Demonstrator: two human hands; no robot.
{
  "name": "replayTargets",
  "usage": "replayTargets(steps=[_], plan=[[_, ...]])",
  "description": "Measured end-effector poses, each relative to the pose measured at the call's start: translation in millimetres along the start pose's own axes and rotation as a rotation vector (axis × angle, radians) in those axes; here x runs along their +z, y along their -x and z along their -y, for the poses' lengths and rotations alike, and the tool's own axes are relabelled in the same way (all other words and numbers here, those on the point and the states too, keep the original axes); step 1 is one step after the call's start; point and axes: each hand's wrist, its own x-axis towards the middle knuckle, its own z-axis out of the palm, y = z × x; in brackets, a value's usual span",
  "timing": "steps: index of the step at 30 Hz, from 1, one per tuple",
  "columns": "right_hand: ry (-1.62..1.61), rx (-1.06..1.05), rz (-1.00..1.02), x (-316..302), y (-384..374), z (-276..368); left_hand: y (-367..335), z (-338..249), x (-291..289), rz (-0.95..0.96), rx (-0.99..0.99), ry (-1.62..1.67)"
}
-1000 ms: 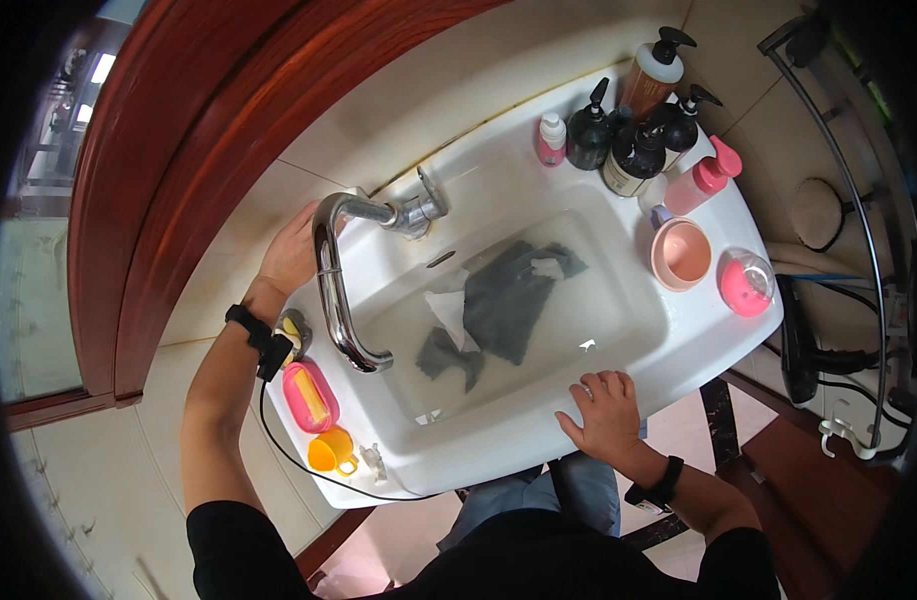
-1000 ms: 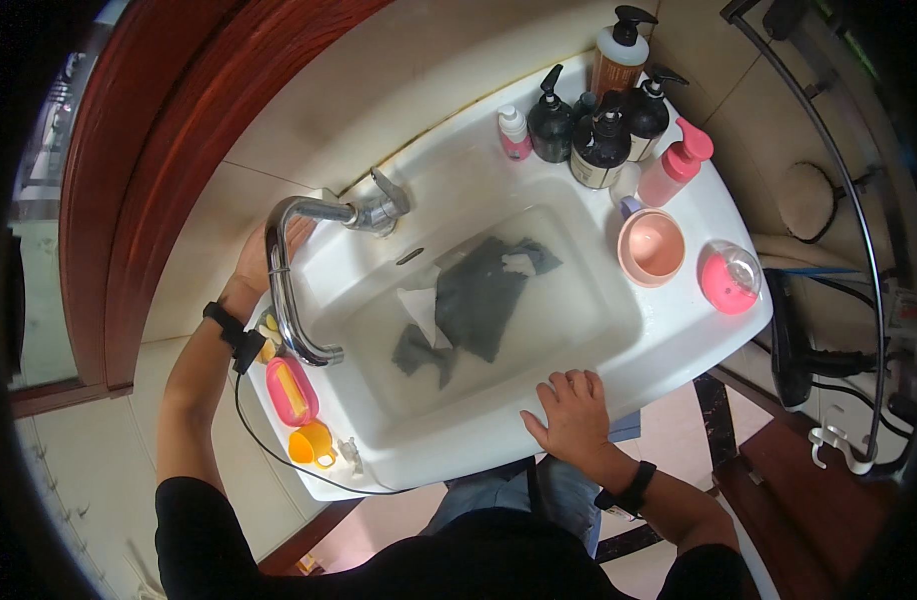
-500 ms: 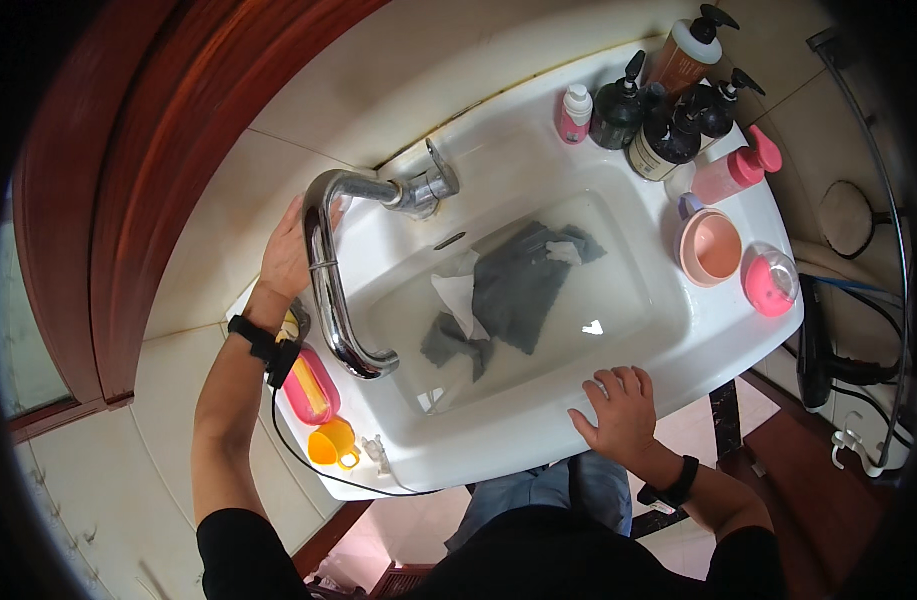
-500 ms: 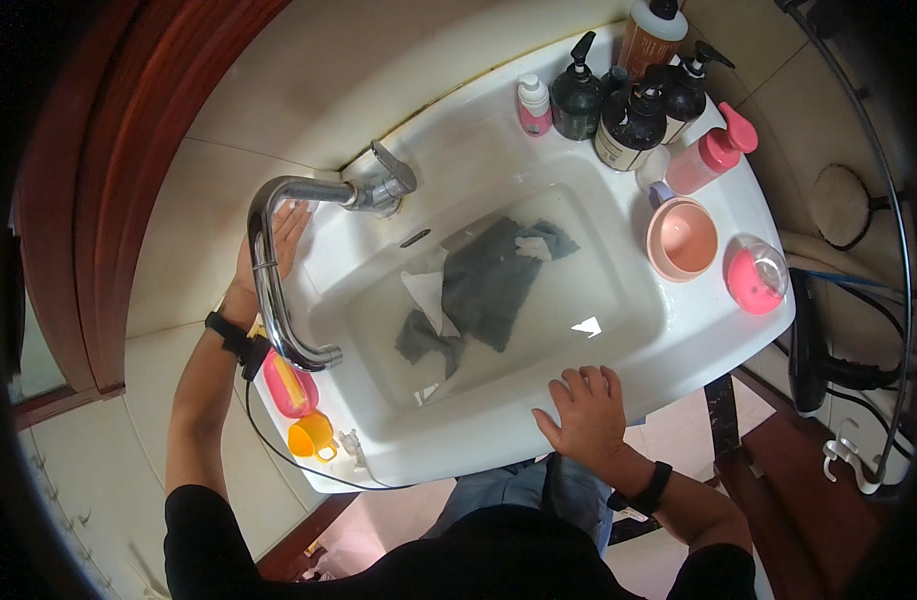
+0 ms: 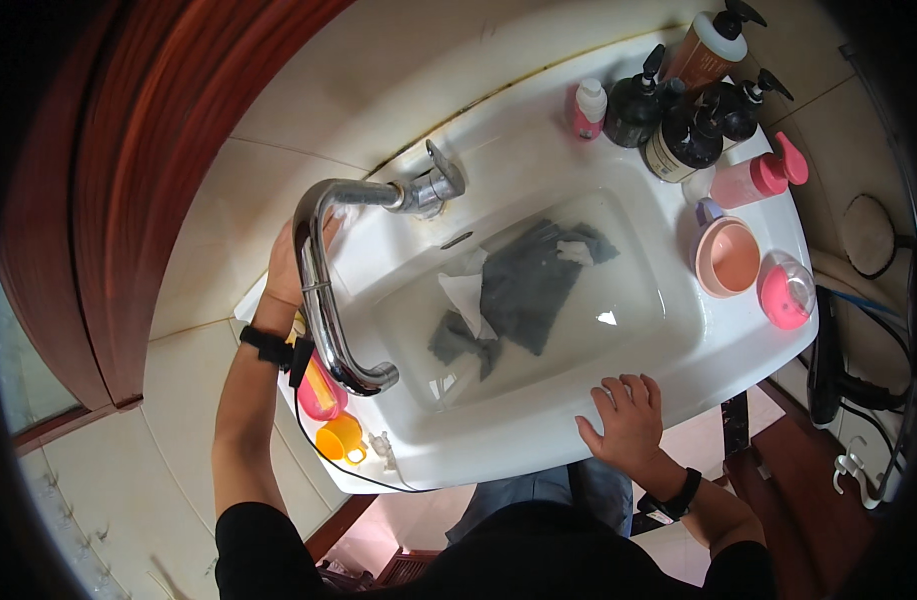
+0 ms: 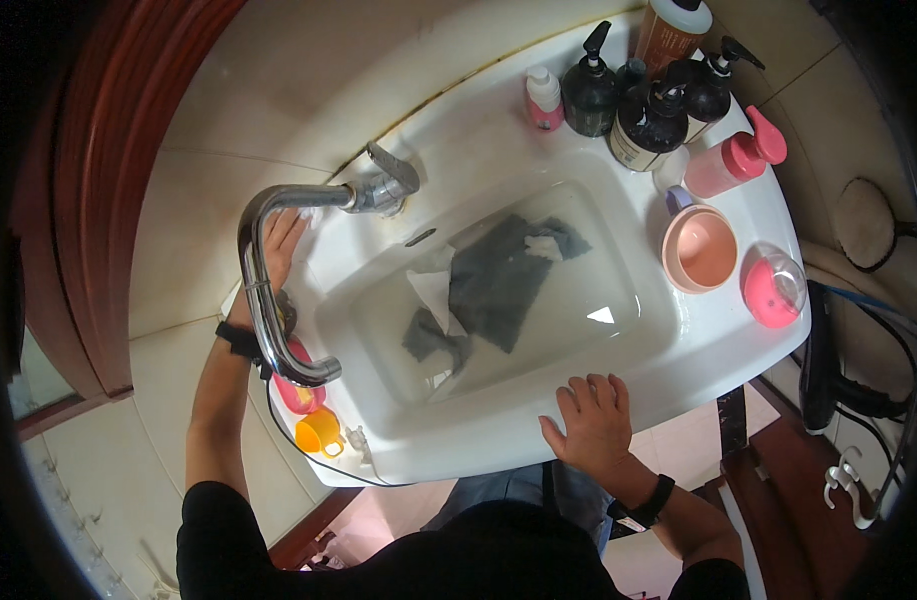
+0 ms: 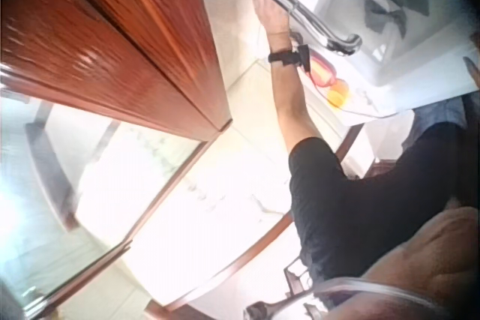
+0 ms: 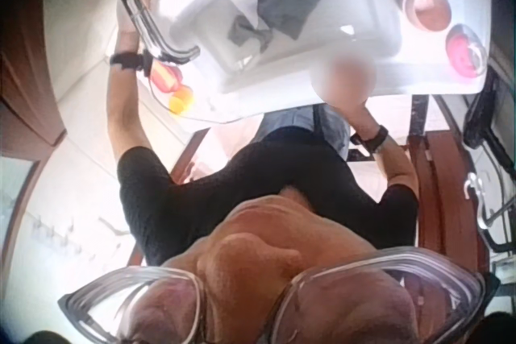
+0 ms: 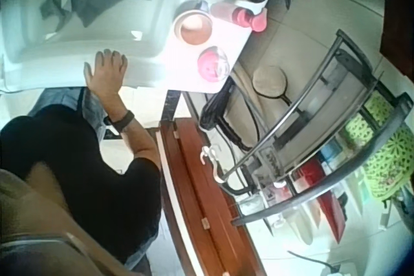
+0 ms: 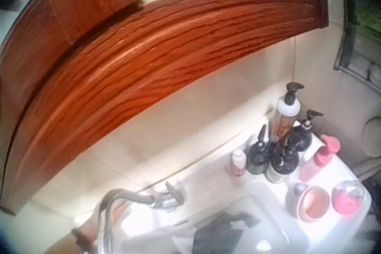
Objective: The person cleans a bathroom sink and surrounding surfaces using a cloth and cleaning agents. They wipe the sink basin, faucet, and countertop, then rinse the cloth under running water and continue wiping the sink area.
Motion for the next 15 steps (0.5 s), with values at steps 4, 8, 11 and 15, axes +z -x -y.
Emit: replayTargets(steps=[4,8,11,15], plan=[[-0.024,-0.008,0.025,0,2,-2,-5,-13,7,-0.013,-0.382,0.354],[0.010,-0.017,0.017,4,2,-1,-53,-34,22,-0.169,-0.171,0.358],[0.032,-0.034,0.020,1,-1,-1,-80,-45,45,-0.178,-0.470,0.733],[0.030,-0.026,-0.005,2,3,-1,-50,-38,25,-0.075,-0.157,0.212]])
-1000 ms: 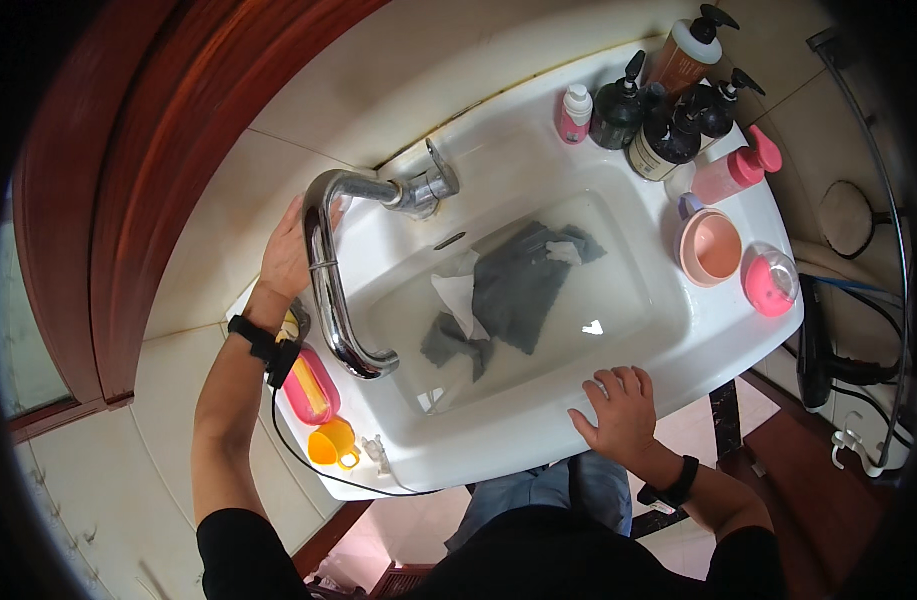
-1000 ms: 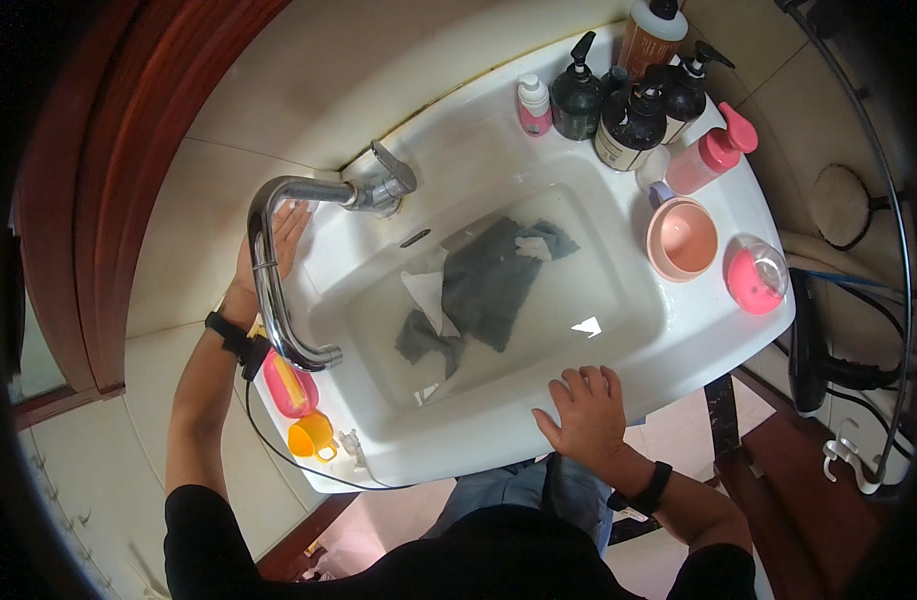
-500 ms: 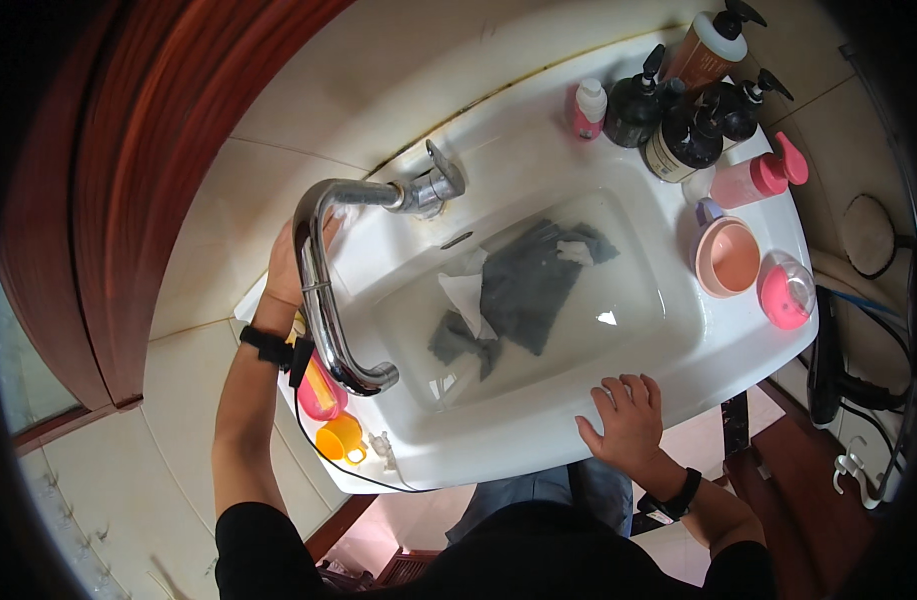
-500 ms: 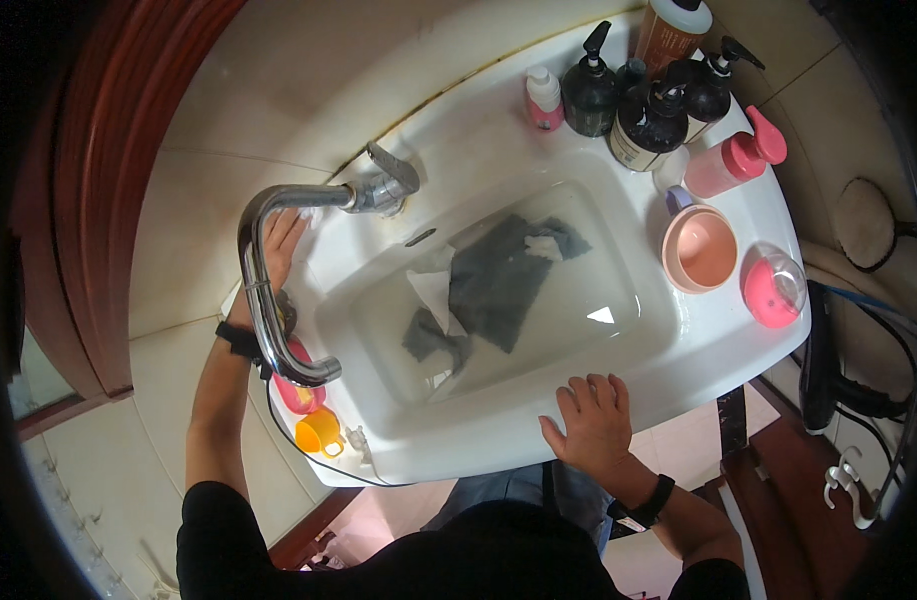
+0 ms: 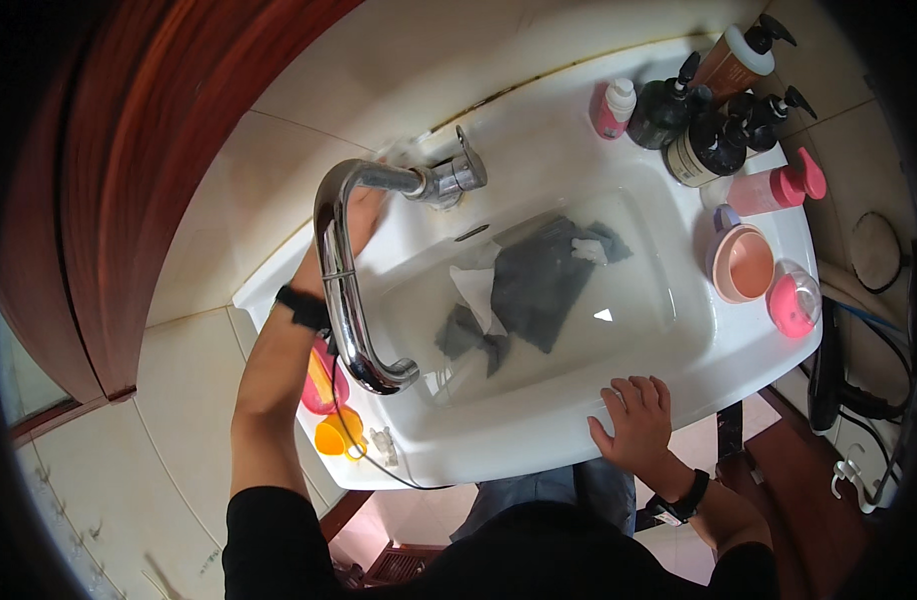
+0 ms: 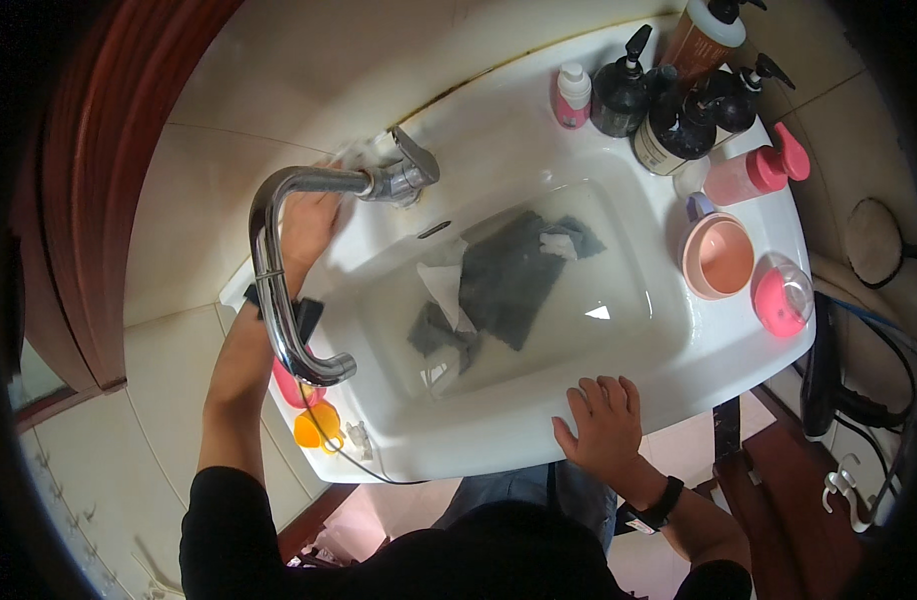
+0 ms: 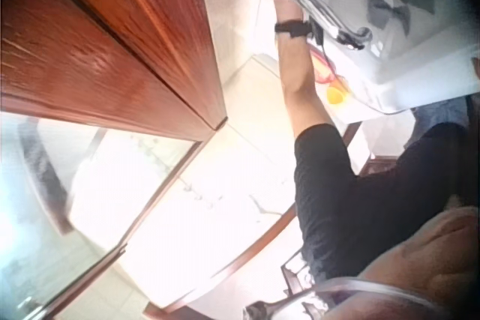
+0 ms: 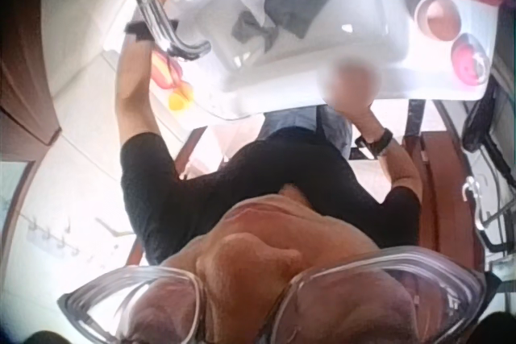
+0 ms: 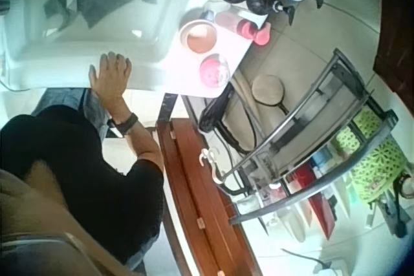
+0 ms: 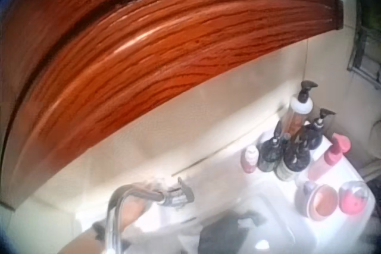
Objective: The person cleans a bathroom sink and surrounding surfaces using a cloth and cleaning agents. They wipe the sink basin, faucet, and countertop, then rinse the cloth under running water and continue wiping the sink area.
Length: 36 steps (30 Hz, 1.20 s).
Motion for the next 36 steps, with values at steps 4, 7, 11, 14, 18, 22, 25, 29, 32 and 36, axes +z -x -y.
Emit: replayTargets(steps=[4,7,11,14,18,22,25,29,32,36], plan=[[-0.016,0.012,0.033,0,1,3,45,26,-4,-0.029,-0.090,0.004],[-0.006,0.009,0.016,0,-2,4,12,3,-3,-0.033,0.121,0.116],[-0.013,0.018,0.029,-2,0,2,-5,5,10,-0.016,0.086,0.138],[-0.013,0.013,0.013,-1,3,5,11,16,2,0.038,0.010,0.212],[0.008,0.007,0.006,1,1,2,36,15,-1,-0.041,-0.116,0.175],[-0.010,0.031,-0.014,4,3,2,17,-8,-15,-0.012,-0.022,0.059],[-0.019,0.032,-0.015,2,1,4,35,-4,-6,0.019,-0.040,0.071],[-0.016,0.021,0.001,2,-3,4,12,2,-4,0.086,0.009,0.225],[-0.004,0.023,0.024,0,-5,5,-23,-2,-8,0.105,0.005,0.353],[-0.012,0.016,0.055,-6,-4,7,-9,18,7,0.095,0.054,0.334]])
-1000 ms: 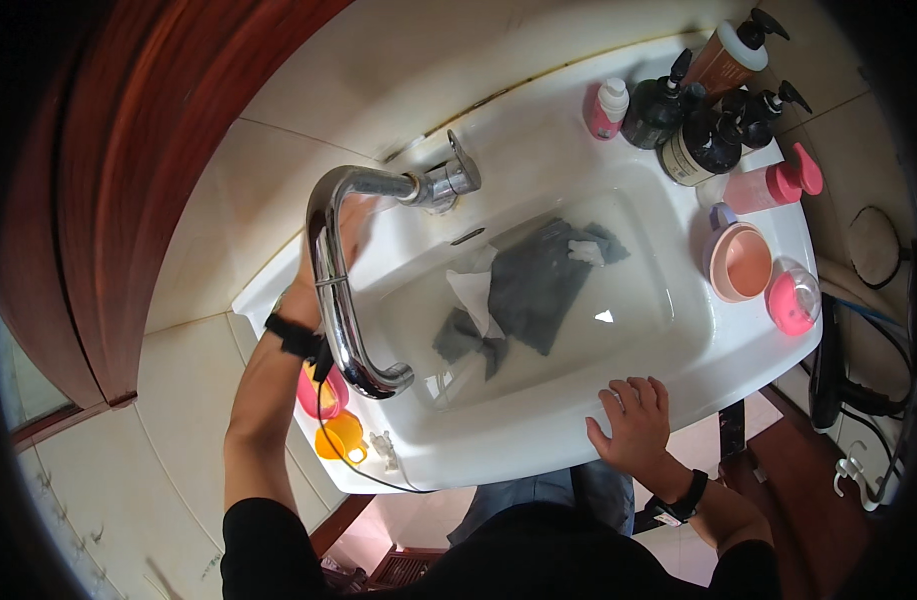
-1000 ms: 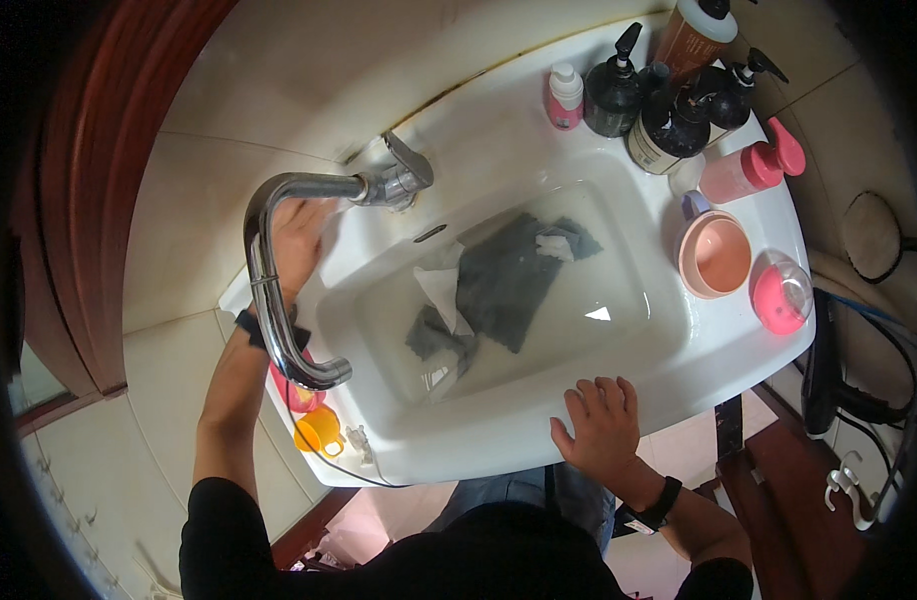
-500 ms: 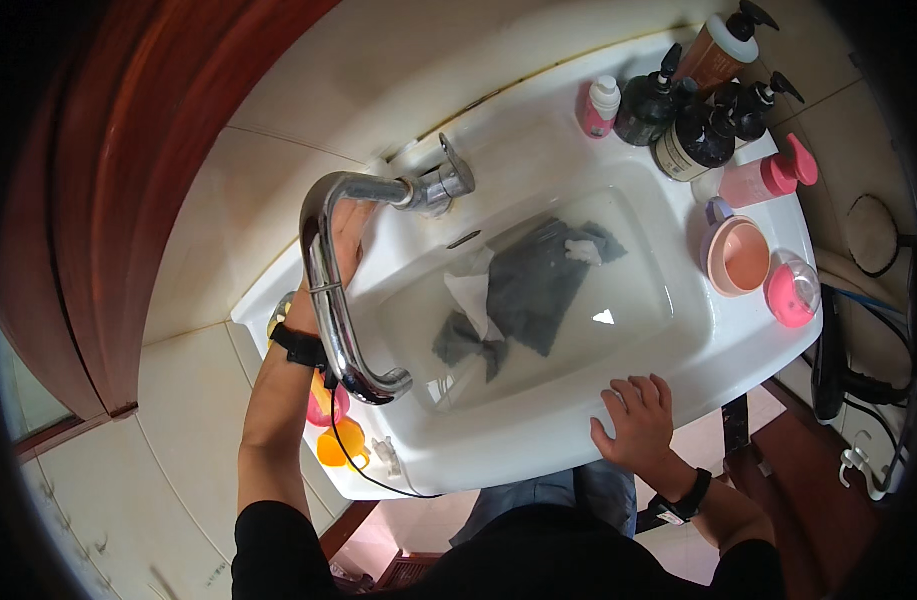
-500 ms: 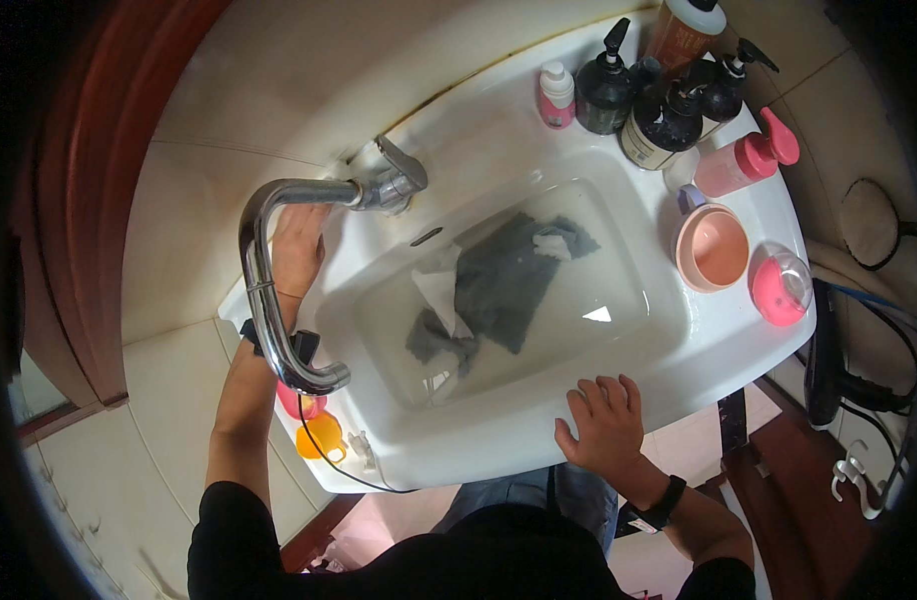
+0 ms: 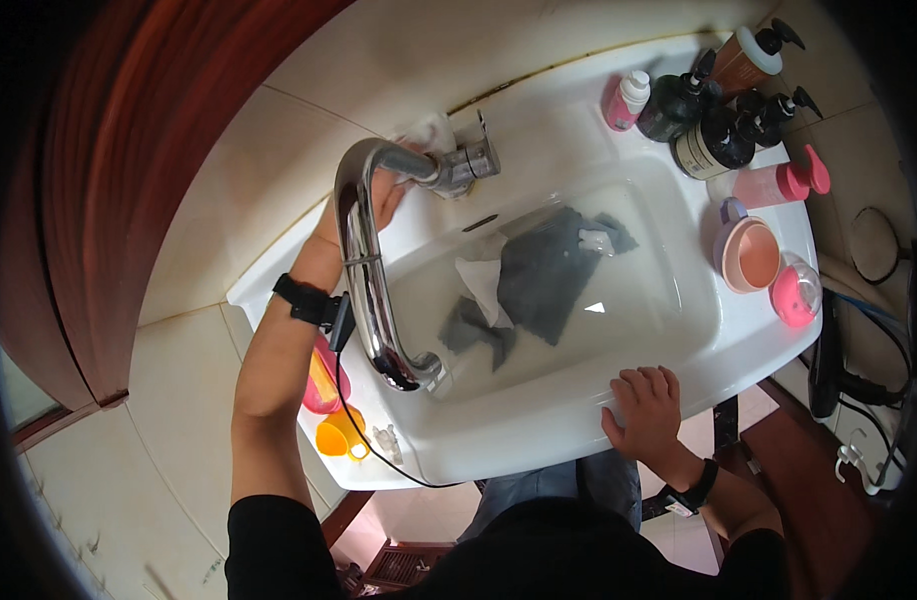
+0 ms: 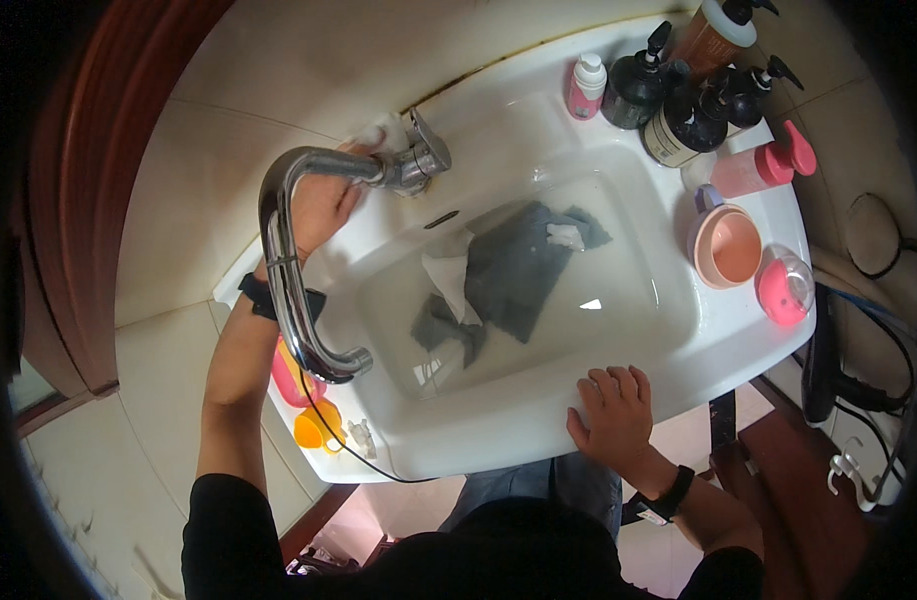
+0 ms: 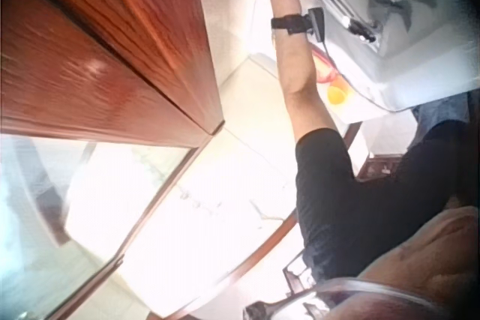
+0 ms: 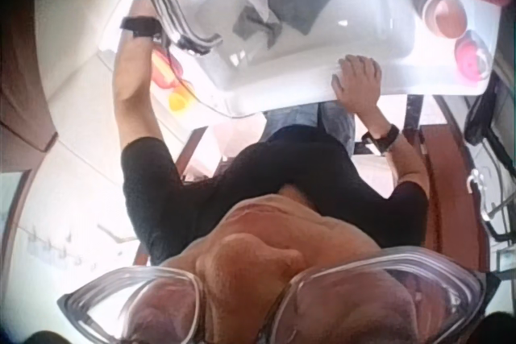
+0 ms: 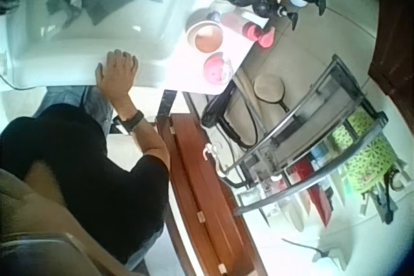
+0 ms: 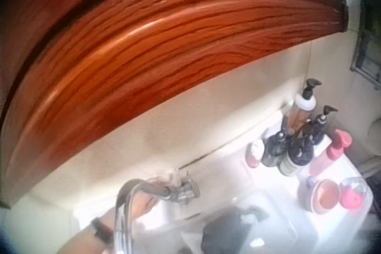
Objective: The person cleans a bathroom sink and surrounding surfaces using a cloth and cleaning agents. They wipe the sink basin, faucet, and countertop, then rinse the cloth under running water and continue wiping the sink area.
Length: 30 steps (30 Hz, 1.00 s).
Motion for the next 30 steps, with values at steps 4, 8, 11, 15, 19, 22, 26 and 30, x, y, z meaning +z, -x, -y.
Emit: replayTargets(steps=[4,8,11,15,19,22,26,30], plan=[[0.002,-0.003,-0.031,1,2,0,46,6,-18,0.005,-0.155,-0.005],[-0.010,-0.004,-0.064,4,2,1,34,-8,-20,0.123,-0.288,0.191],[0.009,-0.010,-0.067,3,2,0,-24,-36,-15,0.088,-0.207,0.313],[0.002,0.004,-0.061,1,2,3,-15,-23,-14,0.070,-0.057,0.080],[-0.017,0.030,-0.083,4,4,1,49,4,-25,0.094,-0.234,0.075],[-0.021,0.039,-0.107,7,3,0,32,-20,-21,0.068,-0.194,0.109],[-0.022,0.027,-0.076,6,7,-3,-25,-16,4,-0.004,-0.056,0.199],[-0.007,0.051,-0.062,5,8,1,-9,-14,-11,0.112,-0.059,-0.025]])
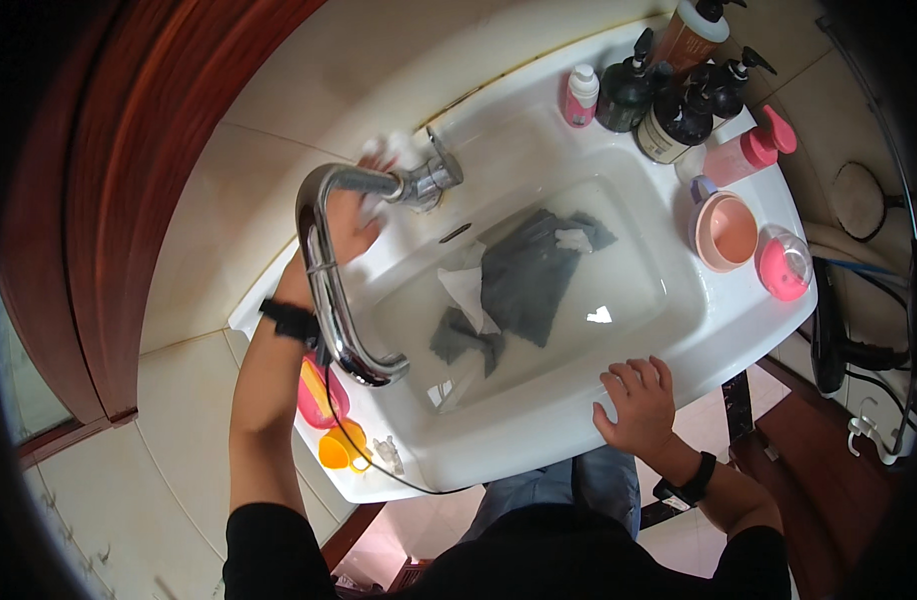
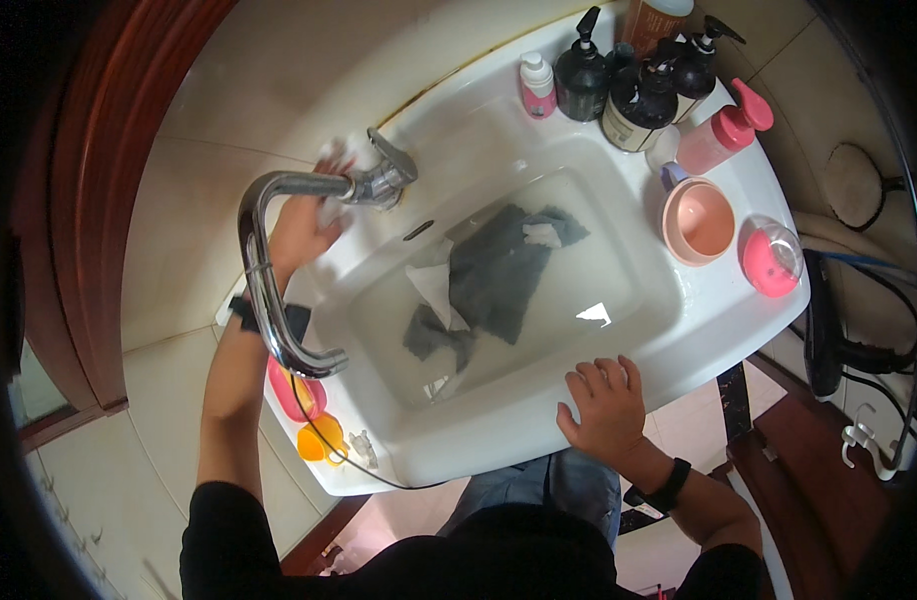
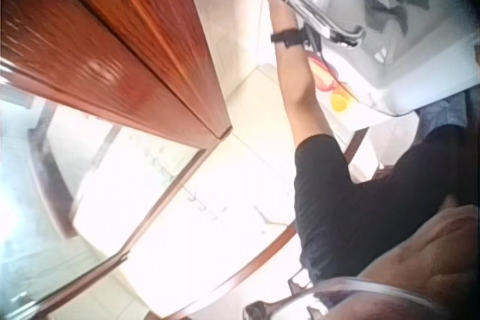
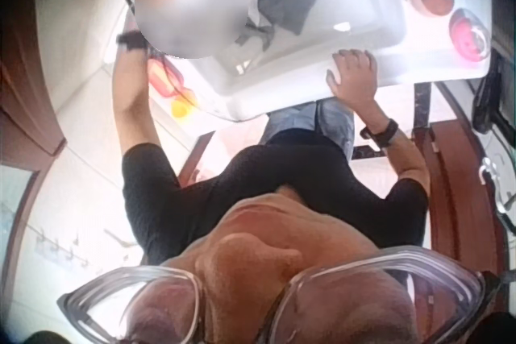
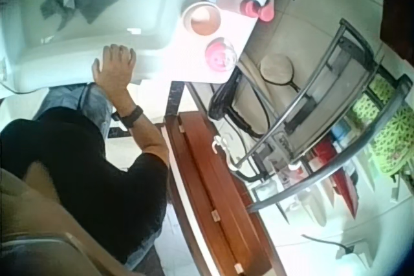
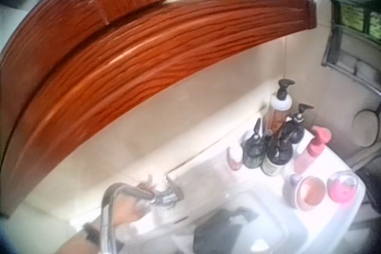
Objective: The person cleans a bathroom sink and surrounding surfaces using a cloth and cleaning agents. They wipe the sink basin, faucet, and countertop, then rinse the cloth under running water and continue wiping the sink area.
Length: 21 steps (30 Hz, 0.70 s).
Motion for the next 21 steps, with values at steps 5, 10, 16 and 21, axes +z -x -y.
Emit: replayTargets(steps=[5,10,16,21], plan=[[0.001,0.014,-0.029,5,-1,-3,52,12,-1,-0.057,-0.218,0.205],[0.008,-0.030,-0.012,4,-3,0,-13,3,29,-0.202,0.004,0.307],[0.047,-0.052,0.050,1,0,1,15,-1,37,-0.367,-0.125,0.372],[0.080,-0.076,0.072,2,-5,6,153,64,23,-0.432,-0.275,0.127]])
